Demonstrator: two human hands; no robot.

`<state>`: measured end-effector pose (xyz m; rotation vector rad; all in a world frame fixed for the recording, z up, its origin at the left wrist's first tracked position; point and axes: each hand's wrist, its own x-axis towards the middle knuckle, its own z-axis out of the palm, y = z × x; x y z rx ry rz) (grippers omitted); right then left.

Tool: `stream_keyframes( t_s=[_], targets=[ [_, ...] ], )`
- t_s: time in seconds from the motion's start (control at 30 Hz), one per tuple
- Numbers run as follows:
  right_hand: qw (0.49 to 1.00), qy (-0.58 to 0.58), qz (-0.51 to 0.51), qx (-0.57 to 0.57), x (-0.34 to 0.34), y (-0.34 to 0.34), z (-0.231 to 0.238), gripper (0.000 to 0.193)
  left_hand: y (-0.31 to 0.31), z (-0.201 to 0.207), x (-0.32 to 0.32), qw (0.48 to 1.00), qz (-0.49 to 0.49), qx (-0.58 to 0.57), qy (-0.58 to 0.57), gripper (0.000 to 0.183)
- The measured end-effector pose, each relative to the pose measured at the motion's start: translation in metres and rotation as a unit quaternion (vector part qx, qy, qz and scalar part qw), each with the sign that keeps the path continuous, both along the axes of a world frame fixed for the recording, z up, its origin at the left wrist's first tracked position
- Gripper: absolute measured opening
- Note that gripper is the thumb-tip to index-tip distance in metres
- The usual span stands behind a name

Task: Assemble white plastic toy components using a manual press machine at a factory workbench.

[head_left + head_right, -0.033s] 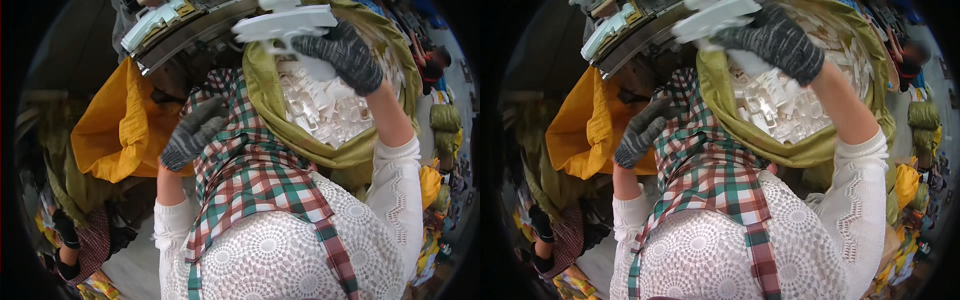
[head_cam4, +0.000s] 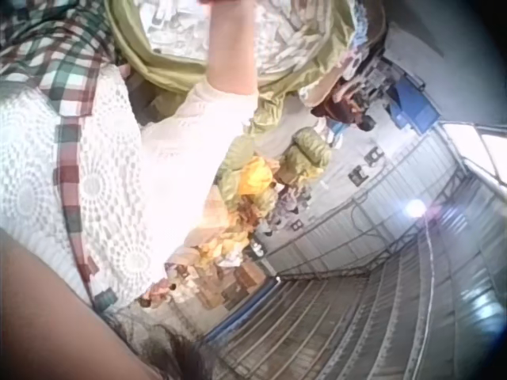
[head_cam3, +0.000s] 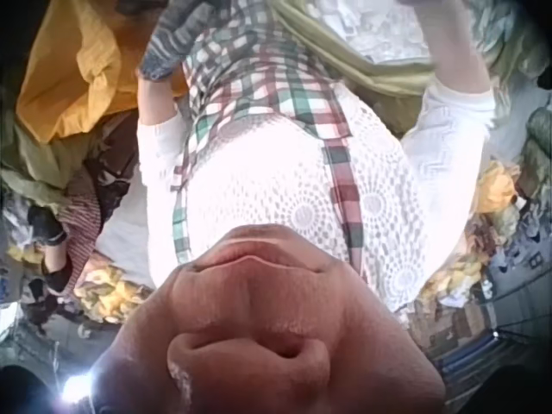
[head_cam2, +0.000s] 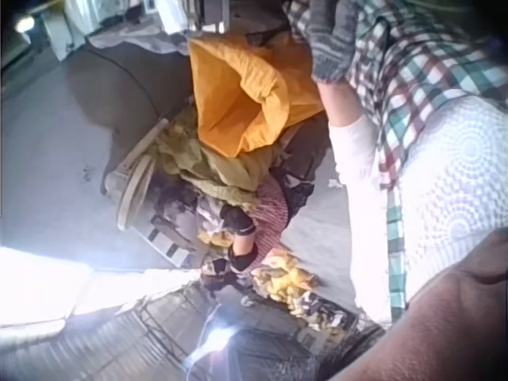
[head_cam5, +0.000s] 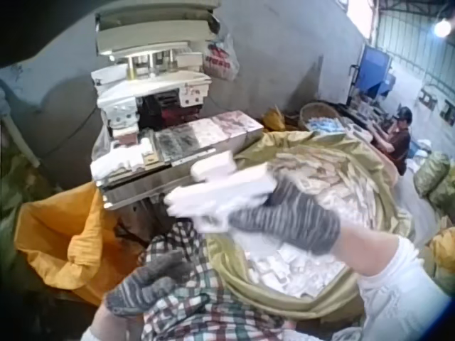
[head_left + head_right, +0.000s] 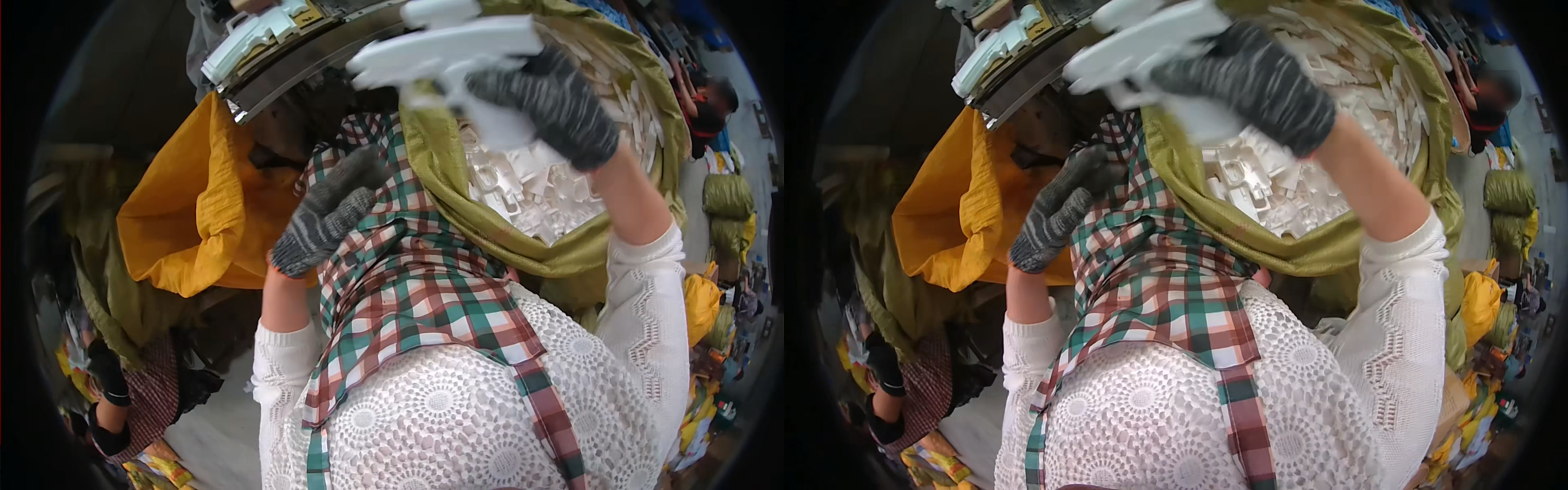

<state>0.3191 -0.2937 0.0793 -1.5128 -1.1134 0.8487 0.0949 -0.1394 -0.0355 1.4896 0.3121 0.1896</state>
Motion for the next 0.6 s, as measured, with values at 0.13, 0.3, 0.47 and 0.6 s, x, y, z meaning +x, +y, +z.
stream_keyframes(
  t_s=[0.13,0.3,0.47,0.6],
  targets=[
    [0.992,0.061,0.069,-0.085,-0.040,0.016,-0.016,0.068,-0.008,0.025,0.034,0.879,0.159,-0.417,-0.168,0.033],
    [0.981,-0.111,0.064,0.148,-0.027,0.036,-0.027,0.048,0.027,0.045,0.015,0.921,0.261,-0.271,-0.101,0.028],
    [0.870,-0.413,0.210,0.172,-0.034,0.047,-0.017,0.032,0.044,0.055,0.010,0.990,0.138,-0.022,-0.016,0.026],
    [0.907,-0.361,0.161,0.146,-0.007,0.047,-0.014,0.039,0.069,0.062,0.041,0.905,0.343,0.183,-0.173,0.032]
  ],
)
